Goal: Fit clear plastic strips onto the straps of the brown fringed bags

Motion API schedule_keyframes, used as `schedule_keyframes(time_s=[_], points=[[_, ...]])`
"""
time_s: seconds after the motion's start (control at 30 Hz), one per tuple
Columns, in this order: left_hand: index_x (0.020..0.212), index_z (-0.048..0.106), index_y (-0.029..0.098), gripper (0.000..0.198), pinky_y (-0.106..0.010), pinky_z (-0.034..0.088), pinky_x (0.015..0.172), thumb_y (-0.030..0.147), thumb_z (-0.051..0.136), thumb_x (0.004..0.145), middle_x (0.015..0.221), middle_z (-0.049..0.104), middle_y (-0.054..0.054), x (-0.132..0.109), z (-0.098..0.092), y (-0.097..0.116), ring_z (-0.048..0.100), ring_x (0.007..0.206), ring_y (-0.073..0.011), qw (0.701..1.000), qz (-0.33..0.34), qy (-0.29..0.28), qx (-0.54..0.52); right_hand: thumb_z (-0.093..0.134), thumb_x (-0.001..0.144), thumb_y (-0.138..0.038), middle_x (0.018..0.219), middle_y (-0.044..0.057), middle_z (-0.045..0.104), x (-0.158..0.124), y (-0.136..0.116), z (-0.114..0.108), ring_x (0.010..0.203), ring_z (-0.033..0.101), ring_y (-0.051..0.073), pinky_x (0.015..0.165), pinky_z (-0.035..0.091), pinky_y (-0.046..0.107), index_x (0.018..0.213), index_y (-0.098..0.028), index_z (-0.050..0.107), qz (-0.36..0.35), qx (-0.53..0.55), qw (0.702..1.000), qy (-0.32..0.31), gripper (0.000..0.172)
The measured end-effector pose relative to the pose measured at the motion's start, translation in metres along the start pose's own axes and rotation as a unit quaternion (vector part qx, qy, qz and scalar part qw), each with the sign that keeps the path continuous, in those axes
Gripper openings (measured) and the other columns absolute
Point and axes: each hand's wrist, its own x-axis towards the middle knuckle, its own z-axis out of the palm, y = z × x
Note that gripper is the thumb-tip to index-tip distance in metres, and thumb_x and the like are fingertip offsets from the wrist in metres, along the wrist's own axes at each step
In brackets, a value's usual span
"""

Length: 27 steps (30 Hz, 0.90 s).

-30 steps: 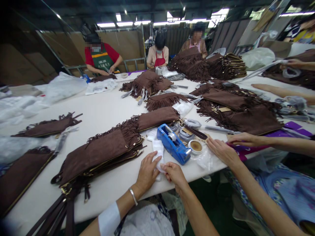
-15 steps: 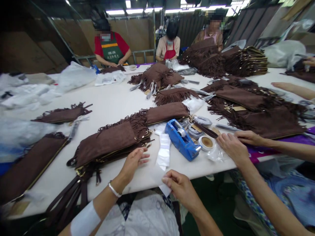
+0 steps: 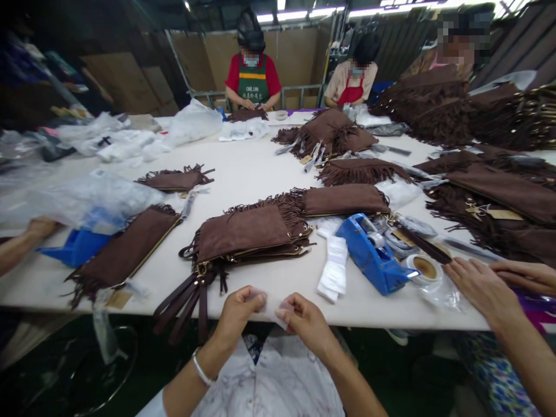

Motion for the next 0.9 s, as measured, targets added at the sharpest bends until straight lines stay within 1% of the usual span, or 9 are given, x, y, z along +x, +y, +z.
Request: schedule_keyframes(time_s=[0.1, 0.2, 0.27, 0.37, 0.5, 0.6, 0.67, 0.8, 0.9], points=[[0.077, 0.066, 0.015, 0.023, -0.025, 0.042, 0.066, 0.036, 0.072, 0.073, 0.07, 0.063, 0.0, -0.008, -0.014, -0.007, 0.055, 0.066, -0.0122, 0.995, -0.006, 0.047, -0.083, 0.069, 0.074, -0.047, 0.064, -0.003, 0.055, 0.003, 0.006, 0.022, 0.057, 0.047, 0.01, 0.053, 0.036, 0.021, 0.082, -0.017, 0.06, 0.008, 0.046, 0.999, 0.014, 0.033], [0.077, 0.064, 0.015, 0.027, -0.026, 0.045, 0.069, 0.039, 0.075, 0.069, 0.074, 0.065, -0.001, -0.023, -0.025, -0.015, 0.058, 0.07, -0.0137, 0.984, -0.034, 0.068, -0.163, 0.066, 0.076, -0.051, 0.062, -0.003, 0.054, 0.012, 0.008, 0.042, 0.054, 0.044, 0.01, 0.052, 0.032, 0.022, 0.079, -0.017, 0.061, 0.007, 0.06, 0.995, 0.083, 0.034], [0.074, 0.064, 0.015, 0.029, -0.026, 0.046, 0.067, 0.04, 0.076, 0.067, 0.071, 0.065, -0.001, -0.035, -0.035, -0.021, 0.059, 0.068, -0.0139, 0.98, -0.06, 0.071, -0.176, 0.064, 0.078, -0.052, 0.06, -0.003, 0.052, 0.02, 0.005, 0.052, 0.053, 0.043, 0.01, 0.052, 0.031, 0.022, 0.077, -0.018, 0.06, -0.013, 0.057, 0.993, 0.106, 0.035], [0.077, 0.064, 0.015, 0.028, -0.027, 0.045, 0.067, 0.039, 0.076, 0.068, 0.073, 0.067, -0.004, -0.049, -0.056, -0.025, 0.06, 0.067, -0.015, 0.985, -0.093, 0.052, -0.137, 0.065, 0.078, -0.05, 0.058, -0.004, 0.051, 0.03, -0.005, 0.063, 0.053, 0.042, 0.01, 0.052, 0.031, 0.022, 0.075, -0.018, 0.059, -0.033, 0.024, 0.996, 0.078, 0.033], [0.098, 0.065, 0.016, 0.038, -0.029, 0.046, 0.077, 0.036, 0.078, 0.068, 0.094, 0.07, -0.008, -0.049, -0.081, -0.018, 0.063, 0.087, -0.0198, 0.99, -0.044, 0.035, -0.127, 0.064, 0.08, -0.048, 0.059, -0.004, 0.051, 0.038, -0.017, 0.078, 0.055, 0.044, 0.01, 0.053, 0.032, 0.022, 0.073, -0.018, 0.058, -0.046, -0.026, 0.998, -0.016, 0.031], [0.086, 0.064, 0.014, 0.032, -0.027, 0.044, 0.068, 0.036, 0.078, 0.068, 0.08, 0.068, -0.006, -0.04, -0.09, -0.016, 0.062, 0.073, -0.0172, 0.99, -0.029, 0.005, -0.137, 0.062, 0.082, -0.046, 0.06, -0.004, 0.051, 0.042, -0.02, 0.09, 0.058, 0.045, 0.011, 0.055, 0.034, 0.023, 0.074, -0.018, 0.058, -0.056, -0.058, 0.995, -0.063, 0.03], [0.073, 0.061, 0.013, 0.027, -0.024, 0.039, 0.059, 0.035, 0.076, 0.068, 0.065, 0.062, -0.001, -0.036, -0.092, -0.018, 0.054, 0.059, -0.0131, 0.992, -0.029, 0.01, -0.12, 0.064, 0.08, -0.046, 0.061, -0.004, 0.051, 0.044, -0.019, 0.099, 0.058, 0.045, 0.011, 0.055, 0.034, 0.022, 0.076, -0.019, 0.057, -0.051, -0.05, 0.996, -0.057, 0.029], [0.065, 0.055, 0.015, 0.026, -0.023, 0.031, 0.055, 0.035, 0.067, 0.076, 0.059, 0.051, 0.004, -0.038, -0.097, -0.021, 0.044, 0.056, -0.0106, 0.998, 0.009, 0.062, -0.026, 0.067, 0.076, -0.048, 0.066, -0.003, 0.054, 0.049, -0.016, 0.114, 0.057, 0.043, 0.01, 0.051, 0.032, 0.022, 0.087, -0.018, 0.063, -0.02, -0.019, 0.998, -0.052, 0.032], [0.063, 0.053, 0.017, 0.026, -0.023, 0.028, 0.053, 0.035, 0.062, 0.08, 0.057, 0.045, 0.005, -0.042, -0.102, -0.019, 0.04, 0.056, -0.0109, 0.992, 0.037, 0.096, 0.075, 0.065, 0.077, -0.049, 0.057, -0.005, 0.048, 0.052, -0.016, 0.122, 0.053, 0.04, 0.01, 0.051, 0.03, 0.022, 0.075, -0.017, 0.064, -0.017, -0.049, 0.998, -0.027, 0.031]])
